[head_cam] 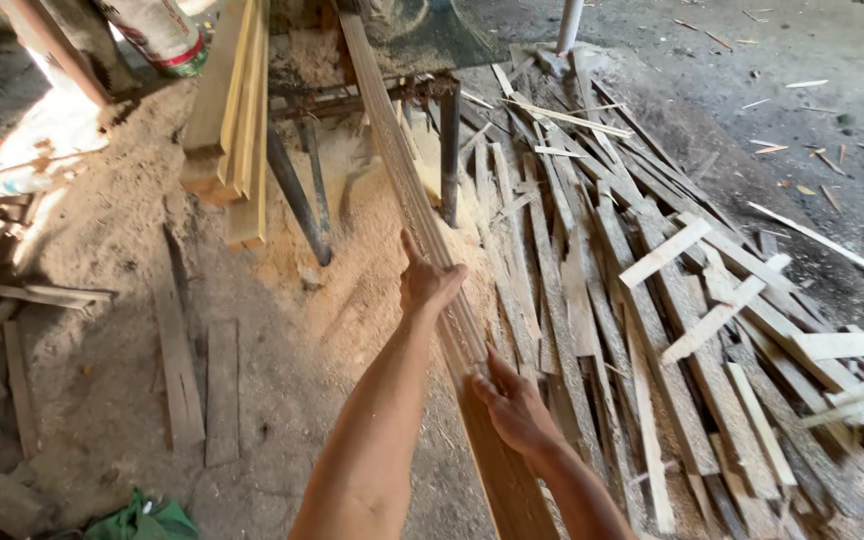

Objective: The person feeds long wooden boards one at a time through a stationary planing machine, guiding each board by hand as it is surfaced. The person then carries the planed boards to a pile and stacks them with other finished boards on a rack.

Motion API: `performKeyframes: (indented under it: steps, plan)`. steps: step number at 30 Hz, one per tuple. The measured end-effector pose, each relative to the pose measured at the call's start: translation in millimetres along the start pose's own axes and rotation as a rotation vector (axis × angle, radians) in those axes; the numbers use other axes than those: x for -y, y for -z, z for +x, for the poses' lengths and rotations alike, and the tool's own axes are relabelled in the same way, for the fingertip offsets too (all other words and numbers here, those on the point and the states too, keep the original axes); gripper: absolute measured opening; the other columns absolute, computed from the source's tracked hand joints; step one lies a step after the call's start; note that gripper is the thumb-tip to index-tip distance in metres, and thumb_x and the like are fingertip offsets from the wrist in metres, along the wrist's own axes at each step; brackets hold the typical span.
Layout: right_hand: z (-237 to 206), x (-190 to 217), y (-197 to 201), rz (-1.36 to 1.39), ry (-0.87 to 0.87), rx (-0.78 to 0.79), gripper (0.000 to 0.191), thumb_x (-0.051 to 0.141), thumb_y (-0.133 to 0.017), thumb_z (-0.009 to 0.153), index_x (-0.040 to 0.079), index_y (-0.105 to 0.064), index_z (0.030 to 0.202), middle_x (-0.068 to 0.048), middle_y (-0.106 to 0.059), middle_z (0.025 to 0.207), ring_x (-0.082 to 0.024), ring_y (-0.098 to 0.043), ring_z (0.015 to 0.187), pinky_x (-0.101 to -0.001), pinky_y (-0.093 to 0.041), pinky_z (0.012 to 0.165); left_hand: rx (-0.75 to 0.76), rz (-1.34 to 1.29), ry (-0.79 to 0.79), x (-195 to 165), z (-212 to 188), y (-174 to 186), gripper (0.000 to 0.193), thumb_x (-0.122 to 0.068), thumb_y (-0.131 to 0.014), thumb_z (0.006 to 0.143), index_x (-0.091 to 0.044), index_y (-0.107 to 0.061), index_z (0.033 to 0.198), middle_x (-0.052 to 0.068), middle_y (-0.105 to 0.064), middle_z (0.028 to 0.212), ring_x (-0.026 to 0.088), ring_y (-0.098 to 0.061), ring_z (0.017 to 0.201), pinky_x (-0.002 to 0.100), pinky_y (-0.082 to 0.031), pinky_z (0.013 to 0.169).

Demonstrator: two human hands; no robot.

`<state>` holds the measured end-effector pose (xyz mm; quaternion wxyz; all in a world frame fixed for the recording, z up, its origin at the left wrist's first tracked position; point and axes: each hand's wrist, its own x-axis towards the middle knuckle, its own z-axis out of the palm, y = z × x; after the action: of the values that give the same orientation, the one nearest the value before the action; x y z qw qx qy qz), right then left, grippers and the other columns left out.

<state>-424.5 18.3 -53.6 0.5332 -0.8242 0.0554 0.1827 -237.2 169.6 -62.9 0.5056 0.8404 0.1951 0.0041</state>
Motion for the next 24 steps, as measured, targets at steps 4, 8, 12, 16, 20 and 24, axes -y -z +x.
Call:
performKeyframes:
  steps: [4, 8, 12, 16, 20, 24]
  plan:
    - [19, 10, -1, -0.033, -0.141, 0.043, 0.062, 0.043, -0.045, 0.101, 0.046, -0.025, 0.16, 0.001, -0.041, 0.164, -0.028, -0.056, 0.137, -0.0609, -0.047, 0.112, 0.012, 0.026, 0.008, -3, 23, -1, 0.121, -0.023, -0.073, 0.078, -0.02, 0.014, 0.164, 0.01, -0.068, 0.076, 0.012, -0.047, 0.042, 0.027, -0.046, 0.036]
    - [45, 24, -1, -0.032, -0.192, 0.037, 0.061, 0.043, -0.043, 0.101, 0.047, -0.026, 0.16, 0.001, -0.042, 0.163, -0.03, -0.063, 0.131, -0.0605, -0.053, 0.108, 0.012, 0.048, -0.003, -9, 50, 2, 0.121, -0.024, -0.072, 0.079, -0.019, 0.013, 0.164, 0.009, -0.069, 0.076, 0.011, -0.047, 0.042, 0.025, -0.046, 0.036]
    - [70, 33, -5, -0.101, -0.107, 0.013, 0.058, 0.046, -0.046, 0.104, 0.042, -0.029, 0.159, -0.002, -0.044, 0.163, -0.026, -0.059, 0.133, -0.0574, -0.049, 0.108, 0.013, 0.07, 0.002, -13, 80, 3, 0.123, -0.024, -0.073, 0.079, -0.019, 0.016, 0.163, 0.01, -0.069, 0.079, 0.011, -0.044, 0.042, 0.026, -0.044, 0.036]
    - [94, 44, -7, -0.087, -0.07, 0.006, 0.063, 0.045, -0.047, 0.102, 0.042, -0.024, 0.161, -0.002, -0.04, 0.164, -0.027, -0.056, 0.132, -0.0565, -0.049, 0.107, 0.0, 0.102, -0.001, -13, 109, 2, 0.122, -0.026, -0.076, 0.079, -0.021, 0.013, 0.162, 0.01, -0.065, 0.084, 0.01, -0.043, 0.042, 0.024, -0.044, 0.036]
    - [117, 56, -7, -0.05, -0.207, 0.028, 0.066, 0.046, -0.045, 0.098, 0.044, -0.026, 0.161, 0.001, -0.041, 0.163, -0.029, -0.06, 0.133, -0.0555, -0.056, 0.105, 0.011, 0.017, -0.014, -20, 135, 3, 0.123, -0.02, -0.073, 0.077, -0.022, 0.015, 0.162, 0.009, -0.069, 0.082, 0.011, -0.045, 0.041, 0.025, -0.045, 0.034]
    - [142, 61, -7, 0.038, -0.025, -0.011, 0.07, 0.046, -0.054, 0.098, 0.035, -0.027, 0.161, -0.001, -0.038, 0.165, -0.025, -0.044, 0.147, -0.0445, -0.039, 0.118, 0.037, 0.109, 0.052, -34, 153, 10, 0.122, -0.025, -0.075, 0.081, -0.024, 0.015, 0.163, 0.01, -0.067, 0.084, 0.011, -0.045, 0.044, 0.025, -0.044, 0.036]
